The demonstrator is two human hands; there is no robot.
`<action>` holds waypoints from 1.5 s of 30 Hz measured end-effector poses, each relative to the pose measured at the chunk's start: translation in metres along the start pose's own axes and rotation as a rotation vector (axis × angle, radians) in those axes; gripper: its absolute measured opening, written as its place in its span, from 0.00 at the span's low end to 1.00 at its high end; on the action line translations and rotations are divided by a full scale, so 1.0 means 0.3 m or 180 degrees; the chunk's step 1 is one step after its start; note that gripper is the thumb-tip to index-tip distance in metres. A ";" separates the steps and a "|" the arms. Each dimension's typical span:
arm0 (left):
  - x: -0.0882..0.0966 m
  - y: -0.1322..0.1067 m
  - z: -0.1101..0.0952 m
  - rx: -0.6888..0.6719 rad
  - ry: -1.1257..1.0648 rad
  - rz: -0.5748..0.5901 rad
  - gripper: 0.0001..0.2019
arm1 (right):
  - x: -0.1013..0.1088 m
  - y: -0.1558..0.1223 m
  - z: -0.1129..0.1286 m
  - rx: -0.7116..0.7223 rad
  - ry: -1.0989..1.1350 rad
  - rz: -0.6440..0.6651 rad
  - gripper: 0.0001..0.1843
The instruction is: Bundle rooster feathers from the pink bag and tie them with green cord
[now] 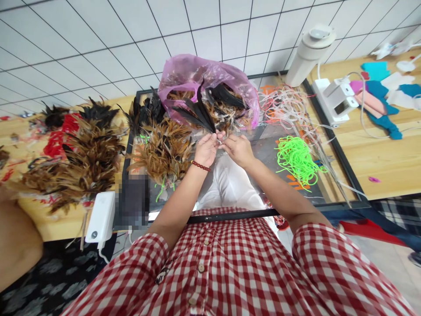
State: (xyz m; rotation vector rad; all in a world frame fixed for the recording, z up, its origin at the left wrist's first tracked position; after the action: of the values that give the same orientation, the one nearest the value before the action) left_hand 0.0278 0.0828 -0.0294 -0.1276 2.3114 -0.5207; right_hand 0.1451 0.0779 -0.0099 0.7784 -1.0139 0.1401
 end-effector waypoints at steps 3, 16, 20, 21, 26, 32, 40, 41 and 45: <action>0.003 0.001 0.006 0.0061 -0.0021 -0.0065 0.07 | 0.006 -0.001 -0.008 -0.0116 0.0144 -0.0032 0.27; 0.007 0.005 0.009 -0.0032 -0.0105 -0.0054 0.10 | 0.054 0.014 0.012 -0.0324 0.0947 -0.0423 0.19; 0.015 0.010 0.006 -0.0050 -0.0149 -0.0069 0.10 | 0.048 0.011 0.014 -0.0257 0.0794 -0.0307 0.17; 0.016 0.011 0.007 -0.0036 -0.0146 -0.0071 0.10 | 0.046 0.010 0.012 -0.0281 0.0769 -0.0293 0.17; 0.014 0.014 0.004 -0.0073 -0.0105 -0.0024 0.11 | 0.035 0.007 0.008 -0.0319 0.0790 -0.0208 0.20; 0.011 0.009 0.008 0.0028 -0.0044 -0.0069 0.12 | -0.002 0.011 -0.003 -0.0497 0.1439 -0.0085 0.29; -0.010 0.016 0.020 -0.0106 0.0335 0.0357 0.06 | 0.004 0.022 -0.038 -0.0826 0.2114 -0.0215 0.33; -0.015 0.017 0.023 -0.0141 0.0446 0.0436 0.07 | 0.006 0.023 -0.042 -0.0859 0.2183 -0.0242 0.34; -0.012 0.017 0.013 -0.0353 0.0616 0.0506 0.07 | 0.004 0.020 -0.051 -0.0974 0.2387 -0.0276 0.32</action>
State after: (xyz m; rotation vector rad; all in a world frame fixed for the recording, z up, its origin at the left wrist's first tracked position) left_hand 0.0334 0.0871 -0.0314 0.0557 2.5137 -0.3367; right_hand 0.1538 0.0919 -0.0101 0.4257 -0.2766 0.1786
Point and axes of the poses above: each hand's wrist, its own y-axis towards the middle knuckle, its own x-axis out of the back of the hand, z = x × y, the point moved 7 cm from there along y, towards the middle knuckle, and after that the axes turned 4 degrees about x, right-handed, at the moved point
